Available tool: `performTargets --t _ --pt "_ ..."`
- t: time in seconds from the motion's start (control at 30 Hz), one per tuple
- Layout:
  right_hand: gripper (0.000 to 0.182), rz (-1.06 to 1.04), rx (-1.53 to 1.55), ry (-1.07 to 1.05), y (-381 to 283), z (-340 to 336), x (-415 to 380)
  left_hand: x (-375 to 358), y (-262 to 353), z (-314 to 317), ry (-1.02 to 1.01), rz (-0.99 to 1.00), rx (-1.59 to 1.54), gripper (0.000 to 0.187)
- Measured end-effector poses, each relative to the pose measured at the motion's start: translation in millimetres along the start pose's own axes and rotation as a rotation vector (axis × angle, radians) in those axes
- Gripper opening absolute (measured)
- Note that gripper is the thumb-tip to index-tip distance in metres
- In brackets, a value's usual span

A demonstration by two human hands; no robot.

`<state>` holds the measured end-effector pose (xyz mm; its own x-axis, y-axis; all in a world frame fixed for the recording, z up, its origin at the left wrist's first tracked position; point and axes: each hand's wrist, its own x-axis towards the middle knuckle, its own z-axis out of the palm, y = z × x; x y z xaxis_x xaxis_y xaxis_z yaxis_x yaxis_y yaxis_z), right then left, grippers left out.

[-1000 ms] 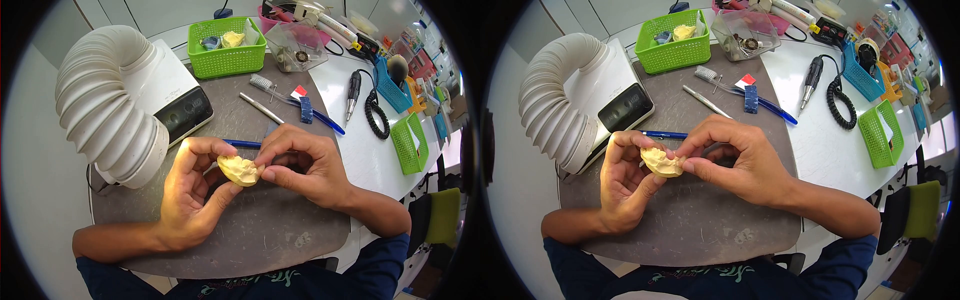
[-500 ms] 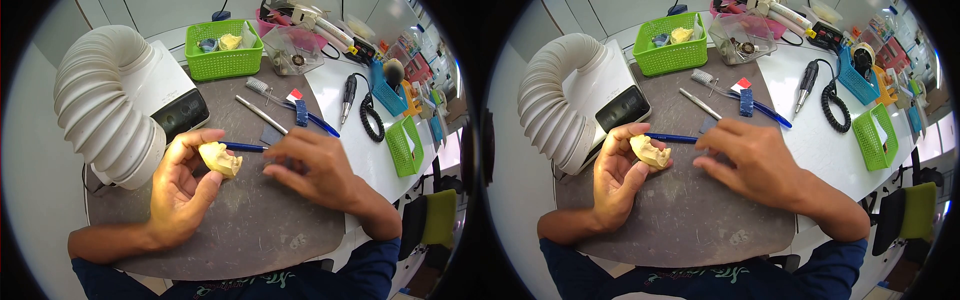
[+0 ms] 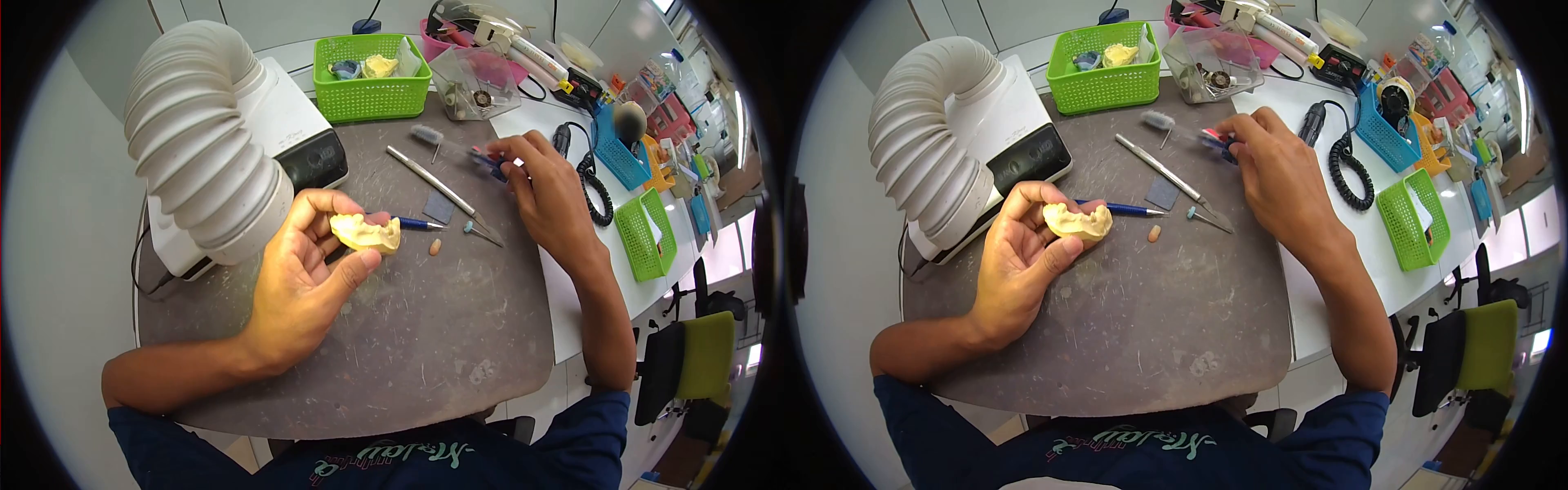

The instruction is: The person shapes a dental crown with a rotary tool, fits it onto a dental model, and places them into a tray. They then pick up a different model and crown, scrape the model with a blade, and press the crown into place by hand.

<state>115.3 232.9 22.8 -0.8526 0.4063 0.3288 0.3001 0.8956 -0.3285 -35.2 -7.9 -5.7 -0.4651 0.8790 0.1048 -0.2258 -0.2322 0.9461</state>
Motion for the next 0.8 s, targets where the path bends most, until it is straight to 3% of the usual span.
performTargets --t 0.07,0.2,0.33,0.47,0.57,0.67,0.8 --pt "0.025 0.022 -0.065 0.089 -3 -2 -2 0 1 -1 -0.011 -0.017 -0.012 0.035" --pt "0.039 0.153 -0.041 -0.020 -22 -28 -8 -1 1 0 -0.007 0.000 0.004 0.033" --pt "0.051 0.120 -0.050 -0.090 -14 -38 -12 1 1 -1 -0.008 -0.010 -0.023 0.033" --pt "0.050 0.158 -0.049 -0.181 -27 -44 -15 2 0 -3 -0.017 -0.029 -0.007 0.032" --pt "0.046 0.150 -0.036 -0.145 -28 -45 -13 2 -1 -3 -0.022 -0.027 -0.014 0.032" --pt "0.042 0.073 0.006 0.027 -38 -44 -16 3 -2 -5 -0.027 -0.018 0.001 0.032" --pt "0.051 0.135 0.304 -0.055 -72 -32 -44 3 -2 -6 -0.018 -0.022 0.033 0.033"
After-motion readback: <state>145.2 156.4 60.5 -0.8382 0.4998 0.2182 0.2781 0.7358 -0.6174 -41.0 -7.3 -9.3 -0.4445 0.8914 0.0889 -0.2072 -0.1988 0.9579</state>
